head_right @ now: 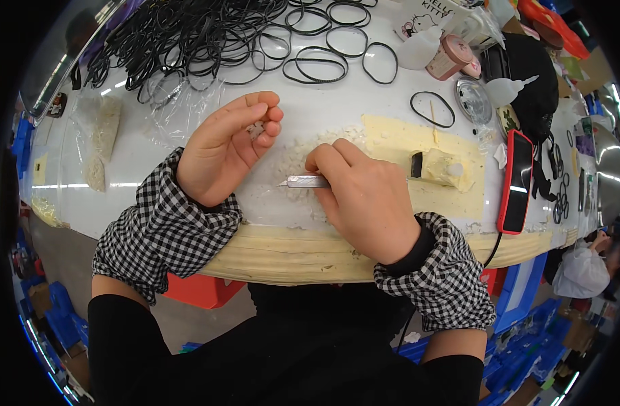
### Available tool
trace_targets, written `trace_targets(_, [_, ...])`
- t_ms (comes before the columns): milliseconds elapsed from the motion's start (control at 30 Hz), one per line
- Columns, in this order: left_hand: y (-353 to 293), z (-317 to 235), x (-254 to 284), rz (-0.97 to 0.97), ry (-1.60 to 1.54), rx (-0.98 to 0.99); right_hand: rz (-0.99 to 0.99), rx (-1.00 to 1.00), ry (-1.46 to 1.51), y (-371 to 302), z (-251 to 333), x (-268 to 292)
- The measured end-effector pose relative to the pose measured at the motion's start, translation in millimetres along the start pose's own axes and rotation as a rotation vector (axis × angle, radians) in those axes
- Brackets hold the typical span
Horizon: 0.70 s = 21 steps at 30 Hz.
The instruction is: Assembling small components by wrapping a metal part with white material and securing it with a small band.
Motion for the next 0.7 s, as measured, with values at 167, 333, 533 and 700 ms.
trace_targets(167, [-3.8, 12.0, -12.0, 0.118, 0.168, 0.11, -0.121, -0.082, 0.207, 2.5, -6.6, 17.3])
trace_targets(333, [-9.2, 29.0, -23.9, 0.27, 0.188, 0.191, -0.191, -0.208, 0.402, 2.9, -16.3, 33.7])
trace_targets(533, [-12.5, 31.4, -26.4, 0.303, 0.188, 0.217, -0.187, -0.148, 0.413, 4.7, -11.6, 31.9])
trace_targets(700, [-10.4, 29.3, -23.3, 0.24, 0.212, 0.196, -0.243, -0.094, 0.417, 4.7, -12.0, 30.8])
Point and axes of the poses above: each hand's wrist, its own y-axis towards the middle knuckle, its own x-axis out of the back of the hand, z = x × y, the point moved 9 cm from there along y, towards the middle knuckle, and after that the axes turned 8 degrees about -y, right-handed, at the moved point
